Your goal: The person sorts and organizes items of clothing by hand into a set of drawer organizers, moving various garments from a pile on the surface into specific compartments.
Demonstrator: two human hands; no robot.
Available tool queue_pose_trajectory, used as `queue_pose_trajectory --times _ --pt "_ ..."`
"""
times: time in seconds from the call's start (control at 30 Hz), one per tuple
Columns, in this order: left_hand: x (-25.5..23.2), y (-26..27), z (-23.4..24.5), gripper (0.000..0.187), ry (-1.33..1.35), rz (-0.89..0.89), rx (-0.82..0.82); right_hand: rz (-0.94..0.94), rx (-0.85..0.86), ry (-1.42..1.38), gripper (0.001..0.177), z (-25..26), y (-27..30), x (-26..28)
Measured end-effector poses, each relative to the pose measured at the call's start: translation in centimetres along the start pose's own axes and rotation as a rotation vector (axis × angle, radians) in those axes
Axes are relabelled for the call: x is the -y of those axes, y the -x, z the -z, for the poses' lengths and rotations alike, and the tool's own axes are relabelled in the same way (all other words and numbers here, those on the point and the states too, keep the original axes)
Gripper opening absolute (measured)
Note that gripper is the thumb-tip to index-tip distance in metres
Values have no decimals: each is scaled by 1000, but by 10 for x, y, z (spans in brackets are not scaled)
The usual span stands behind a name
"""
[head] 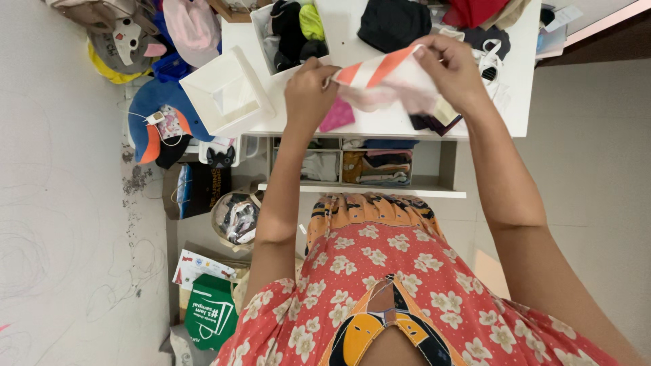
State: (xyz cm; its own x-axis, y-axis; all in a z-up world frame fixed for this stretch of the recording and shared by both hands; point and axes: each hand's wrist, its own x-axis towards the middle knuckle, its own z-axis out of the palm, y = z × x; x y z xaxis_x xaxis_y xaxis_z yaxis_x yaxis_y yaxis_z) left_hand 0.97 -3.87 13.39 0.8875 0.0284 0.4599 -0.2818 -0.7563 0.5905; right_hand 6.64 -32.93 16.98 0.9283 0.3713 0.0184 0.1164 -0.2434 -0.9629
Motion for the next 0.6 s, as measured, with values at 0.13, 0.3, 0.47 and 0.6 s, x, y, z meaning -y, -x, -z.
queue_pose_trajectory --times 0.13,0.3,0.47,0.6 --pt "13 1 -12 19 118 278 107 99 -97 23 19 10 2 7" --pt "-18 10 -43 70 1779 474 3 522 203 68 11 -31 31 44" --pt "-56 6 -32 83 2102 626 -4 325 294 124 10 -36 47 47" --pt "-66 2 -10 102 2419 496 195 109 -49 -55 34 -8 29 11"
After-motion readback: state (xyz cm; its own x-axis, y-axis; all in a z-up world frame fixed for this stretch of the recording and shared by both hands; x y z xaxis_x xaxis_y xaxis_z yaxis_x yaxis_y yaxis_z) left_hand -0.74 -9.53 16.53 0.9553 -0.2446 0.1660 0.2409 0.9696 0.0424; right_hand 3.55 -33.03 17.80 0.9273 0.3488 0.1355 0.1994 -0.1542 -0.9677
